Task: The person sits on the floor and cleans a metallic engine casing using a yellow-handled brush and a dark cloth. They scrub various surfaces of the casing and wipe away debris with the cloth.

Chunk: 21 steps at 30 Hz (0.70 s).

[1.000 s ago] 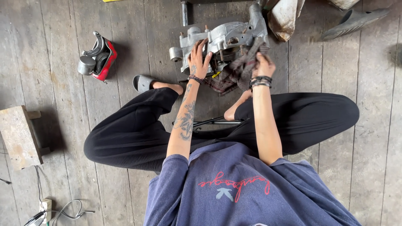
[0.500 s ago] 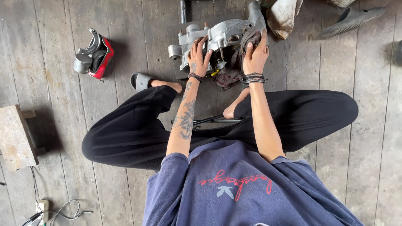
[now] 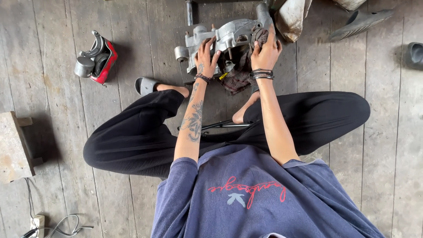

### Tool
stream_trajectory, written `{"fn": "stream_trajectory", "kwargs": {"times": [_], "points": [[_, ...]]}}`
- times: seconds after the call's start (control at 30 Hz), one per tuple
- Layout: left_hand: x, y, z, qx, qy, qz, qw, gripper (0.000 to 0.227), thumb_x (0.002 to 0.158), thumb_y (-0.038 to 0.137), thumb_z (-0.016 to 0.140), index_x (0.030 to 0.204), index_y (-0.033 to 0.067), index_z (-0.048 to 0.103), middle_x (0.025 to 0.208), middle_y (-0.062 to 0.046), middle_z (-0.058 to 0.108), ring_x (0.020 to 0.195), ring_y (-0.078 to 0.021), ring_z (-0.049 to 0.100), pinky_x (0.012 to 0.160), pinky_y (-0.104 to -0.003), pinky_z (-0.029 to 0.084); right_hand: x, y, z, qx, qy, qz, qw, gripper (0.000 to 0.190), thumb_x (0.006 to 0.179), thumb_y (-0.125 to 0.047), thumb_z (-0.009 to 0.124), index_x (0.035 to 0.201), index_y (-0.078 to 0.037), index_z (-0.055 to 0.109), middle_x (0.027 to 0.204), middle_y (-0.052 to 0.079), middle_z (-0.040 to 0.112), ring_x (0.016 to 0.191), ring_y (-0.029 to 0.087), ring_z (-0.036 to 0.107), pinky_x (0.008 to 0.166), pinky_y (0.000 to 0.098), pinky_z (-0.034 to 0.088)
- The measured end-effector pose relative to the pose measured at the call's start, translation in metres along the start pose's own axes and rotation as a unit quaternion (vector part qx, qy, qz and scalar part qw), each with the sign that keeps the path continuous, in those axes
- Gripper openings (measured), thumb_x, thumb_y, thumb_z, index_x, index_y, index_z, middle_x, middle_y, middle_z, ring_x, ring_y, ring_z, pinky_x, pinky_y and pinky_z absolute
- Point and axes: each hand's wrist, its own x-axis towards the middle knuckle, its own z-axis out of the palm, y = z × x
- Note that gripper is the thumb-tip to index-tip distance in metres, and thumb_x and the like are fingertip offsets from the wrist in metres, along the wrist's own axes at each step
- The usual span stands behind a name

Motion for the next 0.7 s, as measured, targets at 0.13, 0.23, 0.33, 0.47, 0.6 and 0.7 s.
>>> {"fn": "stream_trajectory", "kwargs": {"times": [0.13, 0.23, 0.33, 0.47, 0.6, 0.7], "points": [[0.002, -0.005, 0.001, -0.006, -0.002, 0.004, 1.000, 0.059, 0.103, 0.059, 0.044, 0.154, 0.0293, 0.042, 0.155, -0.005, 0.046, 0.144, -0.0265, 0.046, 0.115, -0.052, 0.029, 0.002, 0.013, -0.044, 0.203, 0.021, 0.019, 0.979, 0.045, 0.089, 0.003, 0.064, 0.133, -0.003, 0.060, 0.093, 0.014, 0.080, 0.068, 0.019, 0.076, 0.059, 0.0273, 0.062], [-0.001, -0.004, 0.001, -0.005, -0.008, 0.007, 1.000, 0.059, 0.104, 0.060, 0.042, 0.154, 0.0296, 0.042, 0.156, -0.007, 0.045, 0.145, -0.0286, 0.045, 0.115, -0.052, 0.029, -0.006, 0.055, -0.057, 0.315, 0.047, 0.019, 0.948, 0.032, 0.098, -0.022, 0.068, 0.115, 0.005, 0.070, 0.091, 0.013, 0.074, 0.074, 0.020, 0.062, 0.069, 0.0305, 0.051], [0.002, 0.000, -0.002, -0.007, -0.008, -0.001, 1.000, 0.058, 0.103, 0.058, 0.045, 0.154, 0.0295, 0.041, 0.156, -0.006, 0.045, 0.145, -0.0273, 0.045, 0.116, -0.052, 0.028, 0.012, 0.061, -0.083, 0.628, 0.048, 0.284, 0.723, 0.027, 0.097, -0.011, 0.069, 0.120, 0.001, 0.062, 0.110, 0.011, 0.070, 0.092, 0.018, 0.072, 0.087, 0.0311, 0.063], [-0.001, 0.001, -0.002, -0.007, -0.007, 0.003, 1.000, 0.059, 0.104, 0.060, 0.044, 0.154, 0.0287, 0.041, 0.156, -0.006, 0.045, 0.147, -0.0269, 0.043, 0.115, -0.051, 0.028, 0.063, 0.071, -0.075, 0.631, 0.080, 0.120, 0.763, 0.034, 0.106, -0.021, 0.066, 0.132, 0.000, 0.058, 0.130, 0.019, 0.066, 0.117, 0.031, 0.066, 0.105, 0.0434, 0.054], [-0.001, 0.003, -0.005, -0.005, -0.003, 0.007, 1.000, 0.059, 0.104, 0.059, 0.045, 0.154, 0.0282, 0.042, 0.156, -0.006, 0.045, 0.148, -0.0267, 0.043, 0.116, -0.050, 0.028, 0.108, 0.043, 0.004, 0.232, -0.153, 0.131, 0.952, 0.069, 0.100, -0.057, 0.033, 0.129, -0.001, 0.061, 0.125, 0.019, 0.064, 0.112, 0.033, 0.063, 0.097, 0.0457, 0.047], [-0.001, 0.002, -0.004, -0.006, -0.001, 0.009, 1.000, 0.057, 0.104, 0.056, 0.047, 0.154, 0.0287, 0.042, 0.157, -0.007, 0.045, 0.147, -0.0280, 0.044, 0.115, -0.050, 0.030, 0.074, 0.003, 0.052, 0.039, -0.135, -0.156, 0.978, 0.037, 0.103, -0.014, 0.053, 0.138, -0.014, 0.064, 0.137, 0.022, 0.063, 0.131, 0.037, 0.053, 0.105, 0.0498, 0.043]]}}
